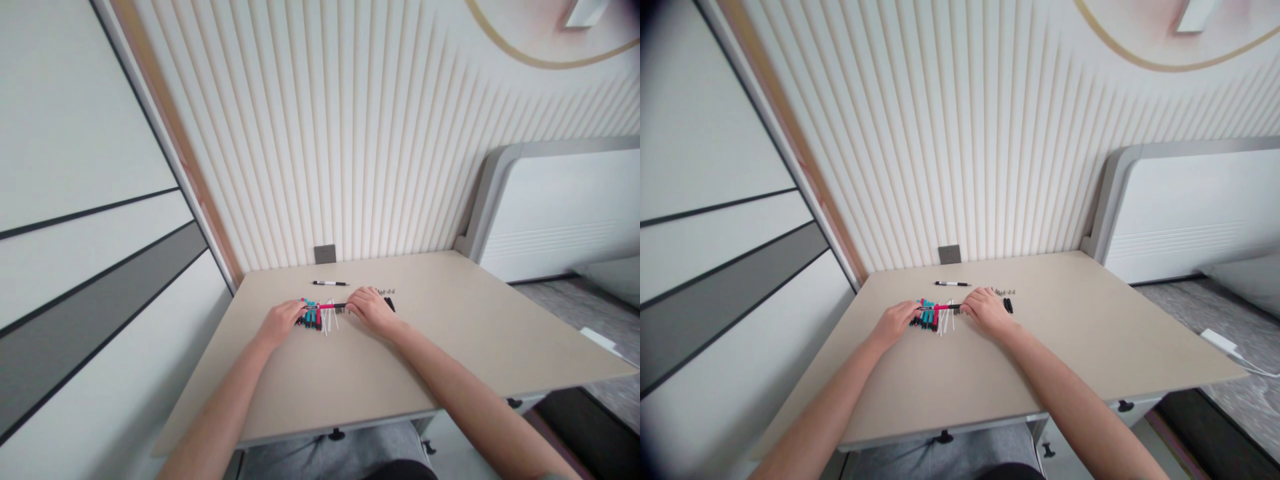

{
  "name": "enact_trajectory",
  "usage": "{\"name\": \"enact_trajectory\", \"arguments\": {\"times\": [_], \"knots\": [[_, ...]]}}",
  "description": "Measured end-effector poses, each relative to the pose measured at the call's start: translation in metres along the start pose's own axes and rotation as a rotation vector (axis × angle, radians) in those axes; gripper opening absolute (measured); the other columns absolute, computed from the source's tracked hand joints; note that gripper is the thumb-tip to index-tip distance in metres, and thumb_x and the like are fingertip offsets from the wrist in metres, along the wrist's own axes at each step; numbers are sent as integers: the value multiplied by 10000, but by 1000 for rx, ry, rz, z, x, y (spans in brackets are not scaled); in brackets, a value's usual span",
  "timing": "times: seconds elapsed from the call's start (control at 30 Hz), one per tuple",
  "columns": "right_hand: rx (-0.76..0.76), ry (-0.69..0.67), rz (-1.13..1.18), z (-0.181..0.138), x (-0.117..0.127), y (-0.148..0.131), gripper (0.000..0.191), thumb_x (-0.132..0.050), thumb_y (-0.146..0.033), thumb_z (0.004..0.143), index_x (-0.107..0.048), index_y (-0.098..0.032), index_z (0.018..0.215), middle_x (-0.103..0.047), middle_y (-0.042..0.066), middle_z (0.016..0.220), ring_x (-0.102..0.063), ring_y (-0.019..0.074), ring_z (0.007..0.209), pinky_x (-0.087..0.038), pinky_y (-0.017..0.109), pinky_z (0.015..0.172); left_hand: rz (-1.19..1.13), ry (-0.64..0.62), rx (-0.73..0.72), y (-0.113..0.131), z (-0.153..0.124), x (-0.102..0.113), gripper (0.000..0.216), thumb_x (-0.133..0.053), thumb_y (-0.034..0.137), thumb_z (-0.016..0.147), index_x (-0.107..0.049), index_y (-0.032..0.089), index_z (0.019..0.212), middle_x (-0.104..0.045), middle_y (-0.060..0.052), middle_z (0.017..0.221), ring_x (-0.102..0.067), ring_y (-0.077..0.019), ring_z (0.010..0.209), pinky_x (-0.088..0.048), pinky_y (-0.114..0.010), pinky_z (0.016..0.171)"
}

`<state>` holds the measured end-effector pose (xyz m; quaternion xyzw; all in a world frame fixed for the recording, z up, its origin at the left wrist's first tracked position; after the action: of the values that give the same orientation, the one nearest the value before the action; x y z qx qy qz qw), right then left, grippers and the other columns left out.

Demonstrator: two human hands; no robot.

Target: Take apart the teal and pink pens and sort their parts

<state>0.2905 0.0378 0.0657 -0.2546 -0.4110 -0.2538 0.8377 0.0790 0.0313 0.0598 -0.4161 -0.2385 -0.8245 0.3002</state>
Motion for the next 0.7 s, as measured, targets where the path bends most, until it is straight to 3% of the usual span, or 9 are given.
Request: {"name": "enact_trajectory", "arguments": {"times": [0.2, 0.37, 0.53, 0.7], "knots": [[-43, 42, 53, -1, 3, 4, 257, -529, -382, 944, -601, -199, 1109, -665, 85, 1008, -556, 219, 972, -391, 349, 849, 0, -16, 9, 2, 1, 0, 289, -377, 344, 1000, -617, 183, 981, -667, -47, 865, -637, -152, 794, -506, -258, 719], [-33, -8, 52, 0, -2, 3, 244, -429, -316, 990, -645, -208, 954, -679, 64, 922, -571, 205, 911, -384, 347, 831, 8, -11, -7, 4, 2, 1, 317, -356, 364, 1005, -613, 183, 965, -663, -49, 857, -635, -152, 781, -507, -259, 716], [-78, 35, 123, 0, 1, 7, 218, -529, -356, 945, -615, -209, 1081, -674, 68, 977, -575, 206, 949, -392, 341, 846, 4, -5, -9, 3, 1, 0, 314, -358, 354, 1006, -616, 178, 966, -669, -50, 863, -640, -155, 783, -506, -260, 705], [-104, -31, 131, 0, -7, 11, 240, -468, -328, 971, -656, -201, 892, -682, 62, 882, -584, 203, 884, -390, 343, 817, 13, -3, -14, 2, 0, 0, 310, -355, 355, 1007, -610, 181, 995, -676, -52, 887, -646, -156, 801, -512, -268, 730]]}}
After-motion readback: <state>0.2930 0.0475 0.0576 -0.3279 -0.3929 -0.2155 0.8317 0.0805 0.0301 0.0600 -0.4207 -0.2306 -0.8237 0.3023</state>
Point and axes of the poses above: each hand's wrist, its own z-axis towards the middle knuckle, its own x-axis out of the back of the hand, y = z × x, the point moved 8 cm from there along z, towards the middle knuckle
